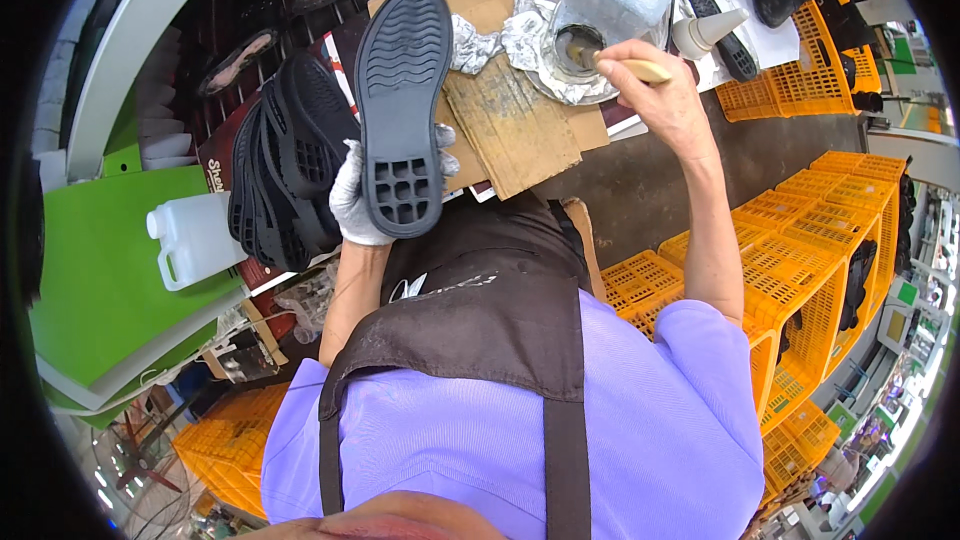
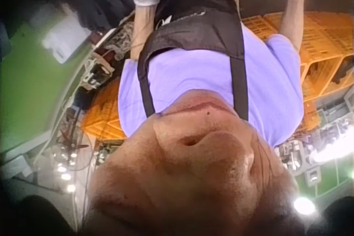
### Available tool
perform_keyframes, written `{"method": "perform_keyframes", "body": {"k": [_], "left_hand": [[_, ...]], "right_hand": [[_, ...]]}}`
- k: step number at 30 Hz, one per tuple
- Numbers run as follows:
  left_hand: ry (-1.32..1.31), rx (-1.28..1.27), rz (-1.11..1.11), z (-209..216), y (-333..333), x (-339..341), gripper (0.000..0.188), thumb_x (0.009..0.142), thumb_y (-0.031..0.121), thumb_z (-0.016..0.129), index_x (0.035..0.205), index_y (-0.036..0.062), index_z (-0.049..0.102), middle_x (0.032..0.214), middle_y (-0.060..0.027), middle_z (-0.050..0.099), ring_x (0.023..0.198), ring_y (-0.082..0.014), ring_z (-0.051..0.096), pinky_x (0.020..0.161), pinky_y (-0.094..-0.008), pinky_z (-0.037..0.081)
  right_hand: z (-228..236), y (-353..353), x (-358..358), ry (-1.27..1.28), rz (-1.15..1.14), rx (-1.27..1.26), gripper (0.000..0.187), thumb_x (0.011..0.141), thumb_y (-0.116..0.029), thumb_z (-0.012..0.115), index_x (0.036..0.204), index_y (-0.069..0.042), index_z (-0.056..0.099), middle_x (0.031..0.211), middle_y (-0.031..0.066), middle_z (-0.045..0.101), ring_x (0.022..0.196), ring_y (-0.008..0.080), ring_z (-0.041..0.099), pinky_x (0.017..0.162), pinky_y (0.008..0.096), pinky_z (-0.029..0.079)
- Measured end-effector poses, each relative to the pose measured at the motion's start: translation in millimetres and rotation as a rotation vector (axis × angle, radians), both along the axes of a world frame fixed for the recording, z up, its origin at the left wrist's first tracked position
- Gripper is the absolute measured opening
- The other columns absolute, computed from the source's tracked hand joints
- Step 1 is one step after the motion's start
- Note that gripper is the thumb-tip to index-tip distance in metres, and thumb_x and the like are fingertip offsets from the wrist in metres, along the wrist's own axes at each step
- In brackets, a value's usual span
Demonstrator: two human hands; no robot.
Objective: The person applies a dark adhesive to the bottom of black shoe soles using a brush. They repeatedly dip the brush into a container and spread the substance across the textured surface of the soles, handling them one at a time.
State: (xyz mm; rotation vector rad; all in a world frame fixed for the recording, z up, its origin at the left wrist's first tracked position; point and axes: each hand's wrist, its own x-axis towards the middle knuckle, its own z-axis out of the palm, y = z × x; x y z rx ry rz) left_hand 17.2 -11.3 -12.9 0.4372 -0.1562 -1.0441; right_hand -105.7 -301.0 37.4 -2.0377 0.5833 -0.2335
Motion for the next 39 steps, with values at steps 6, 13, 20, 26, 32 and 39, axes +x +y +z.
{"method": "perform_keyframes", "body": {"k": [6, 13, 20, 26, 32, 39], "left_hand": [[-0.067, -0.008, -0.06, 1.6, -11.3, 9.6, 0.076, 0.075, 0.034, 0.067, 0.133, -0.0013, 0.031, 0.123, -0.0241, 0.048, 0.113, -0.0375, 0.05, 0.096, -0.0465, 0.041], [-0.496, 0.202, 0.141, 1.8, -26.2, 26.3, 0.077, 0.069, 0.008, 0.072, 0.135, 0.0068, 0.032, 0.13, -0.0155, 0.045, 0.117, -0.0285, 0.049, 0.1, -0.0428, 0.038], [-1.154, 0.569, 0.39, -4.5, -39.6, 32.7, 0.074, 0.069, 0.006, 0.077, 0.13, 0.009, 0.035, 0.129, -0.0071, 0.042, 0.115, -0.0175, 0.046, 0.097, -0.0313, 0.041], [-1.767, 0.867, 0.526, 1.4, -47.8, 27.4, 0.071, 0.079, 0.033, 0.067, 0.135, 0.0077, 0.032, 0.135, -0.009, 0.036, 0.129, -0.0249, 0.029, 0.109, -0.038, 0.02], [-1.516, 0.622, 0.541, 1.8, -49.1, 12.2, 0.067, 0.079, 0.025, 0.069, 0.134, 0.0061, 0.036, 0.133, -0.0101, 0.04, 0.126, -0.0243, 0.034, 0.107, -0.0372, 0.024], [-0.935, 0.399, 0.441, -17.6, -51.7, 4.5, 0.079, 0.072, 0.022, 0.076, 0.132, 0.002, 0.03, 0.121, -0.008, 0.047, 0.112, -0.018, 0.047, 0.099, -0.0318, 0.035]], "right_hand": [[13.6, -19.2, 0.9, 0.136, 0.435, -0.175, 0.015, 0.083, -0.01, 0.062, 0.095, -0.002, 0.064, 0.082, 0.0058, 0.059, 0.076, 0.0145, 0.056, 0.068, 0.0281, 0.045], [23.1, -36.1, -11.2, 0.133, 0.1, 0.227, 0.019, 0.083, -0.016, 0.063, 0.095, -0.001, 0.066, 0.073, 0.0032, 0.061, 0.063, 0.0085, 0.054, 0.057, 0.0211, 0.043], [-45.7, -16.9, -14.1, -0.403, -0.283, 0.697, 0.017, 0.088, -0.016, 0.056, 0.093, 0.001, 0.059, 0.065, 0.0044, 0.058, 0.048, 0.0085, 0.054, 0.044, 0.0187, 0.045], [-24.8, 55.1, -2.1, -0.662, -0.234, 0.702, 0.02, 0.092, -0.017, 0.049, 0.095, 0.002, 0.054, 0.066, 0.0084, 0.056, 0.047, 0.0124, 0.051, 0.045, 0.0223, 0.045], [7.6, 117.8, 13.5, -0.672, -0.051, 0.555, 0.015, 0.09, -0.01, 0.053, 0.094, 0.004, 0.055, 0.068, 0.0126, 0.061, 0.05, 0.0133, 0.056, 0.049, 0.0226, 0.048], [8.8, 146.0, 31.9, -0.599, -0.049, 0.547, 0.018, 0.09, -0.013, 0.052, 0.092, 0.005, 0.055, 0.066, 0.0132, 0.059, 0.048, 0.013, 0.053, 0.046, 0.0216, 0.044]]}}
